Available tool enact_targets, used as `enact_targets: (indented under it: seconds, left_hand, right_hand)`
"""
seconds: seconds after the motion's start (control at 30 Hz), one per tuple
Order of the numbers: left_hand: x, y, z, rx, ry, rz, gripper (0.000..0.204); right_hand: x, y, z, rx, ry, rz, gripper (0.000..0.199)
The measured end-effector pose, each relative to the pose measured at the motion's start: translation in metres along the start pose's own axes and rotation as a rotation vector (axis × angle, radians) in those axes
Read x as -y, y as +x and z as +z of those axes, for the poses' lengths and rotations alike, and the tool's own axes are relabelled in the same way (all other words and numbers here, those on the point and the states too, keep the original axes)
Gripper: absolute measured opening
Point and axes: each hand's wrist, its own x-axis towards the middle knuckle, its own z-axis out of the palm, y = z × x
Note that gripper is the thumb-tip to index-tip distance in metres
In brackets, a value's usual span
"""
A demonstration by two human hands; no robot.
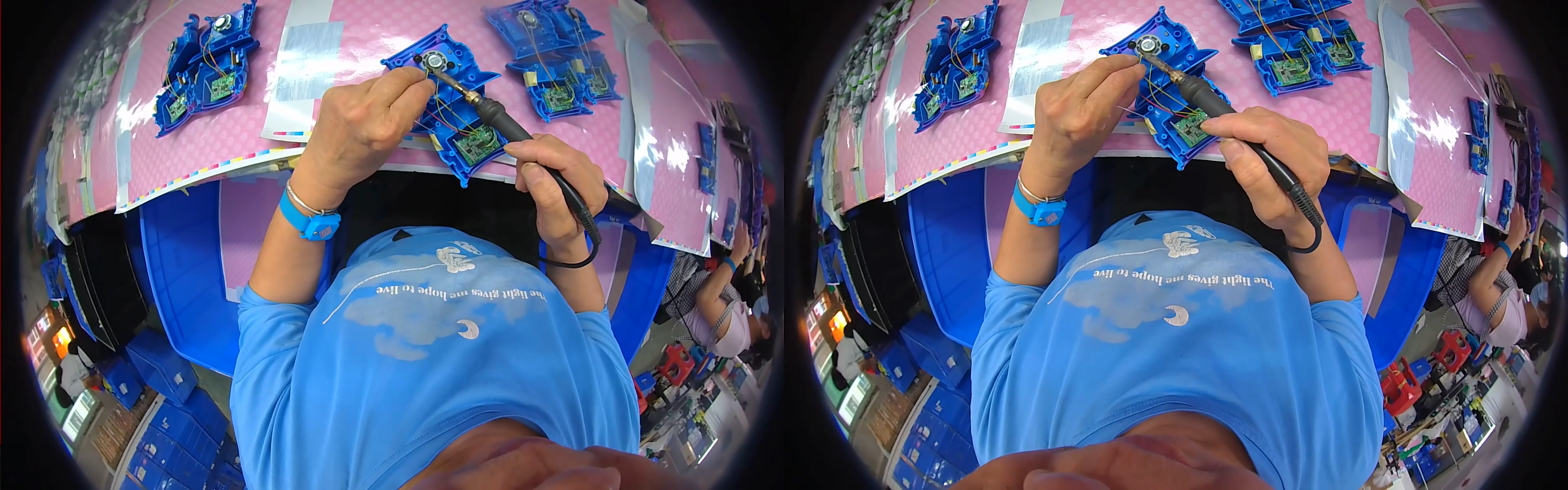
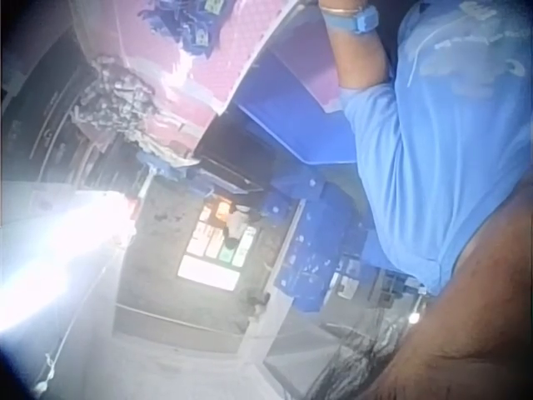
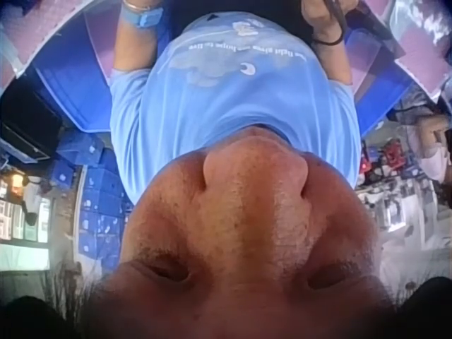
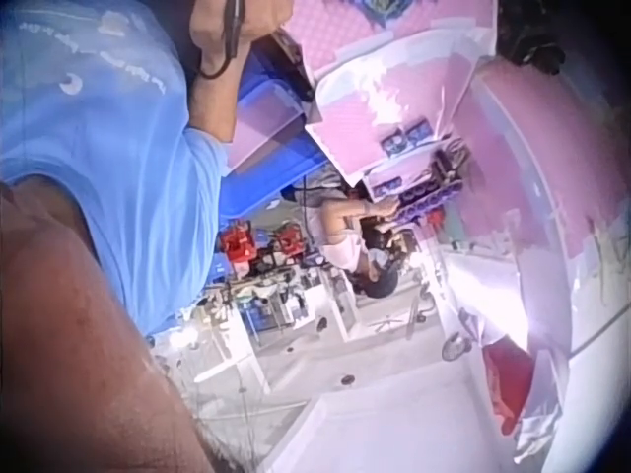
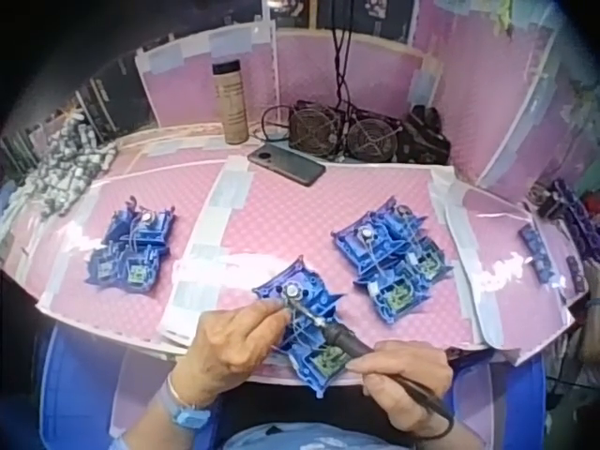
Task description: Soldering electronic components onto small circuit boards at a factory workbench.
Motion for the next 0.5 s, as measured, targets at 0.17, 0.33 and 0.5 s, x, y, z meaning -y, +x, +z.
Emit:
enact_targets:
  seconds: [0.17,0.33,0.5]
  left_hand:
    - [0.0007,-0.0013,-0.0004,-0.004,-0.003,-0.004,0.026]
    - [0.0002,-0.0015,-0.0008,-0.008,-0.015,-0.007,0.027]
    - [-0.0005,-0.0032,-0.0011,0.013,-0.006,-0.021,0.026]
  right_hand:
    - [-0.0015,0.0045,-0.0010,0.039,-0.031,-0.059,0.022]
    - [-0.0009,0.0070,-0.0035,0.076,-0.050,-0.075,0.021]
    - [-0.0003,0.0062,-0.0026,0.079,-0.053,-0.063,0.021]
